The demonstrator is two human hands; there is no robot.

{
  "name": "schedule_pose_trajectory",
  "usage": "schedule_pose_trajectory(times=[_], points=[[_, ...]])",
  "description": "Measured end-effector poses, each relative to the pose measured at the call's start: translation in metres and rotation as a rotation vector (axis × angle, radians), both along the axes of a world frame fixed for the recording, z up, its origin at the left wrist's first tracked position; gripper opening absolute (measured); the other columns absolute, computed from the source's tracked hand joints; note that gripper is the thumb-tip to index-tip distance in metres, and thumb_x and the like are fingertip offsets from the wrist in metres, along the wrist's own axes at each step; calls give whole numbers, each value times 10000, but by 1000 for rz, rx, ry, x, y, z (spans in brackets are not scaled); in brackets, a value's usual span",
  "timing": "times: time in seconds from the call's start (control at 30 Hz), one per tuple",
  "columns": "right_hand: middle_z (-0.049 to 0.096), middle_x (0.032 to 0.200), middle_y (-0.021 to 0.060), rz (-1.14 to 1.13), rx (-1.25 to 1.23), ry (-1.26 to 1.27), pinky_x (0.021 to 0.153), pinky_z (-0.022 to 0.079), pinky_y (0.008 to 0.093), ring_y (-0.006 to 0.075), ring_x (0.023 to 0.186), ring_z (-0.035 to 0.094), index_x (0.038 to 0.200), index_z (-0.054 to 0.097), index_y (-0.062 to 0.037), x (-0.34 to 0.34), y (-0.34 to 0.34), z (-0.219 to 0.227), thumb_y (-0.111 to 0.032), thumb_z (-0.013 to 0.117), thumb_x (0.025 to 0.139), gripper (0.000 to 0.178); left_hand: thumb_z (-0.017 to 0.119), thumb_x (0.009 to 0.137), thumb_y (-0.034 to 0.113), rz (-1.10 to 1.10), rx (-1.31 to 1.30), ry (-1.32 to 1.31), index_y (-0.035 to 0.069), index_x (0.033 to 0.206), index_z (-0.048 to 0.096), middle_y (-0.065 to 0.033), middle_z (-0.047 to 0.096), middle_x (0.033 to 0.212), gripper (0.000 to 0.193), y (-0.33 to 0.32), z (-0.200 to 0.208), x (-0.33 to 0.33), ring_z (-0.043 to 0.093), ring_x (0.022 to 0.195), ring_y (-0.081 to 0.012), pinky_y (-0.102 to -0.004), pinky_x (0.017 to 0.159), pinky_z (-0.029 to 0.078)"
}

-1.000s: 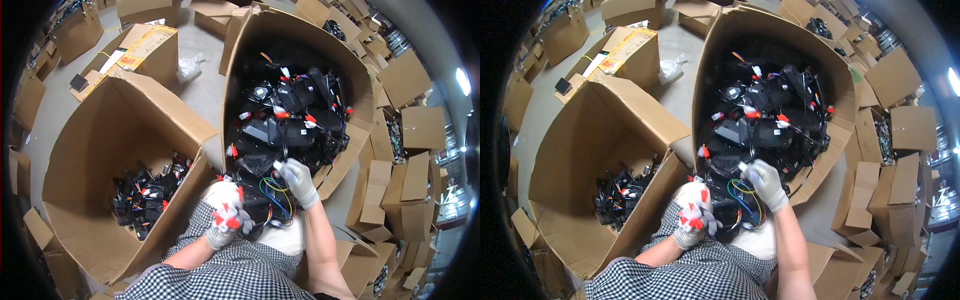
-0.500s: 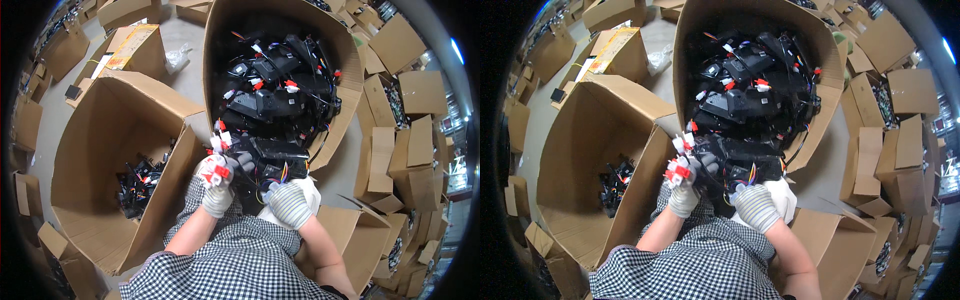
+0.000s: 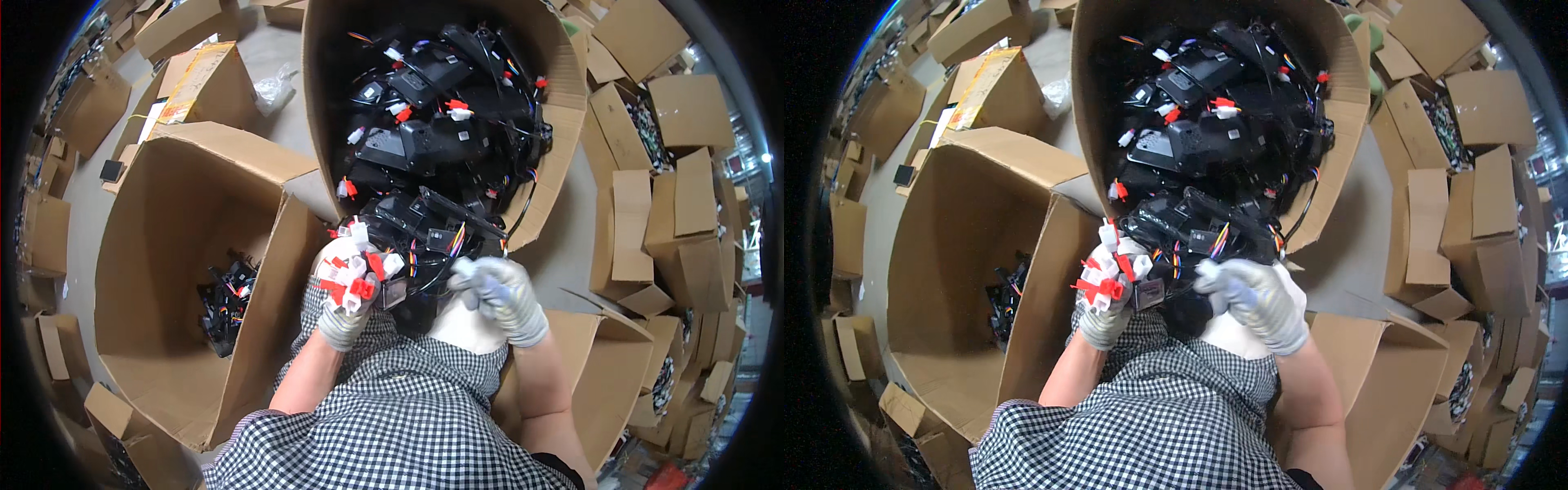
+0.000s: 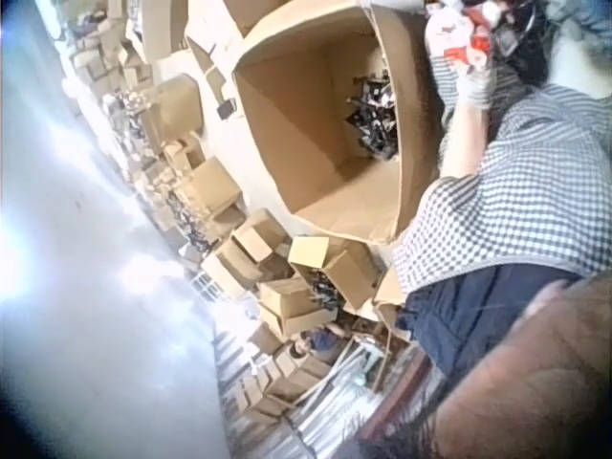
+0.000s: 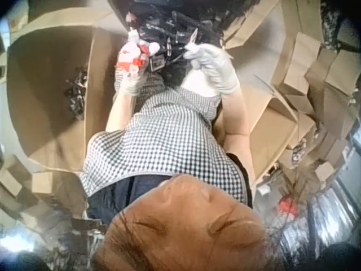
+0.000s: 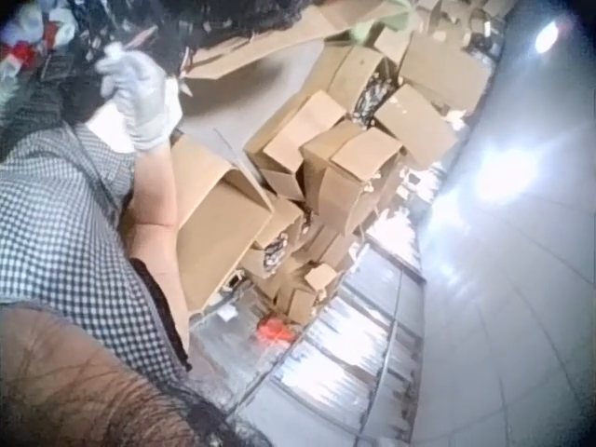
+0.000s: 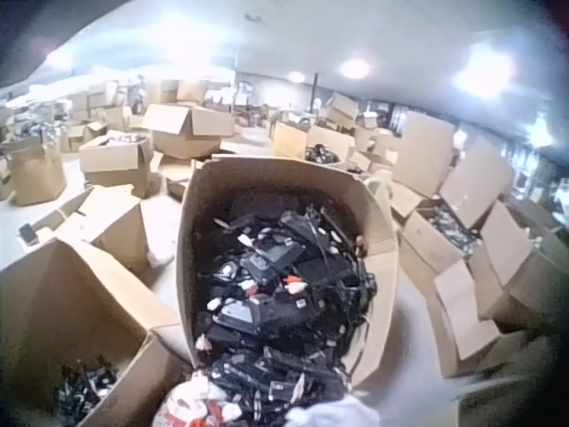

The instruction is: The person sorts and connects wires to electronic modules by hand.

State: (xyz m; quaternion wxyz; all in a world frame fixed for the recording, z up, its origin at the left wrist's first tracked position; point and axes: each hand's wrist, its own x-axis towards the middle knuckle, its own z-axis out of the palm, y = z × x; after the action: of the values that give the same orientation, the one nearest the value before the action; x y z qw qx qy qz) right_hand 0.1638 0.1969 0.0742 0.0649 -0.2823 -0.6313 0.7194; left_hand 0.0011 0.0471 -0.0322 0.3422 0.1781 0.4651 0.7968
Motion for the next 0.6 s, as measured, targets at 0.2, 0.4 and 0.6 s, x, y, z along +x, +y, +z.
schedule_pose_trajectory(times=[0.2, 0.4, 0.6], points=[[582, 707, 136, 384, 664, -171, 659, 450, 360, 263, 668, 587, 866, 623, -38, -31, -9, 16, -296, 520, 902, 280, 442, 955, 185, -291, -324, -168, 65, 1197, 483, 9, 554, 883, 274, -20, 3, -7, 482, 679, -38, -163, 560, 389], [623, 743, 120, 737, 454, -250, 678, 455, 351, 244, 694, 593, 876, 644, -32, -19, 11, 21, -326, 517, 898, 321, 573, 868, 81, -727, -71, -502, -32, 1105, 580, -29, 623, 872, 262, -38, -12, 2, 547, 674, -57, -178, 569, 452], [630, 750, 40, 634, -31, -120, 679, 454, 283, 109, 702, 557, 912, 662, -26, 11, -11, -69, -381, 542, 905, 375, 593, 868, 152, -881, -146, -508, -41, 1125, 564, -37, 630, 869, 322, -37, -26, 3, 562, 687, -62, -195, 584, 474]])
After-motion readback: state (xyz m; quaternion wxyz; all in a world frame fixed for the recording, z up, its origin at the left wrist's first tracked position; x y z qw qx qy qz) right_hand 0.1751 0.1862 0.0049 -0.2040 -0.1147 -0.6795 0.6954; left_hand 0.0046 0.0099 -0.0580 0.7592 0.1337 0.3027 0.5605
